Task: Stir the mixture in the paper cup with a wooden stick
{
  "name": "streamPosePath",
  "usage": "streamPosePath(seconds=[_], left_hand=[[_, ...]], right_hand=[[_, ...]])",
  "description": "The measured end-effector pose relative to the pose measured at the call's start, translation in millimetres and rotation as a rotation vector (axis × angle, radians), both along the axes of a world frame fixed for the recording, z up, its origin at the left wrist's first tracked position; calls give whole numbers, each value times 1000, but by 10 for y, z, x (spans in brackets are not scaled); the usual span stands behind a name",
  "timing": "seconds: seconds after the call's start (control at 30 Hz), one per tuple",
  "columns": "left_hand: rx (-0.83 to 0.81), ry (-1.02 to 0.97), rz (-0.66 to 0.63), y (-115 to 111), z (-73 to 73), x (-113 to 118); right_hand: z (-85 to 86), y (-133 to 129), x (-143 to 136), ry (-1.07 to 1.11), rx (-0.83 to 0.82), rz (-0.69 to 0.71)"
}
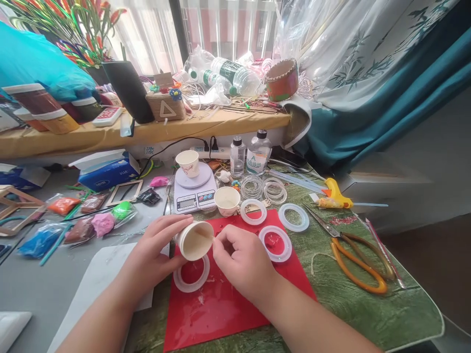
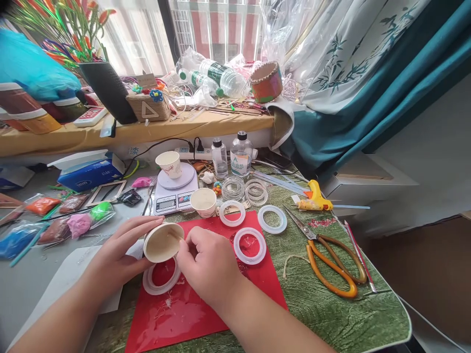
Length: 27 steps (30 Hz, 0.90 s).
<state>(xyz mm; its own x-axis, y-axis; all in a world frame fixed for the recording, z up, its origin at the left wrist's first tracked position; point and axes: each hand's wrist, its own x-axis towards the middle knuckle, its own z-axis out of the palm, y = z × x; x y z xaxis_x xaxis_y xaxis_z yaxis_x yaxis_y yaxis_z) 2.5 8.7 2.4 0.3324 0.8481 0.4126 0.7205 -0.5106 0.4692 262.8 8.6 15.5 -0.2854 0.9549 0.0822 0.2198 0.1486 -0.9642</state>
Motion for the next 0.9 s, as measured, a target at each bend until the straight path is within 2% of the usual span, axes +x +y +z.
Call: streamPosePath(seconds=[0.1, 0.23, 0.4, 0.9], left_hand=[[-16, 0, 14, -5, -14, -3], [-15, 16, 10, -11, -19, -13], [1, 11, -16, -8, -18, -9], [4, 17, -34, -10, -57, 0]], right_hand=[[-2, -1, -4, 8, -10, 41], [-7, -4, -12, -9, -1, 15], [-12, -3, -9, 16, -65, -6], [-13, 13, 14, 55, -118, 19]])
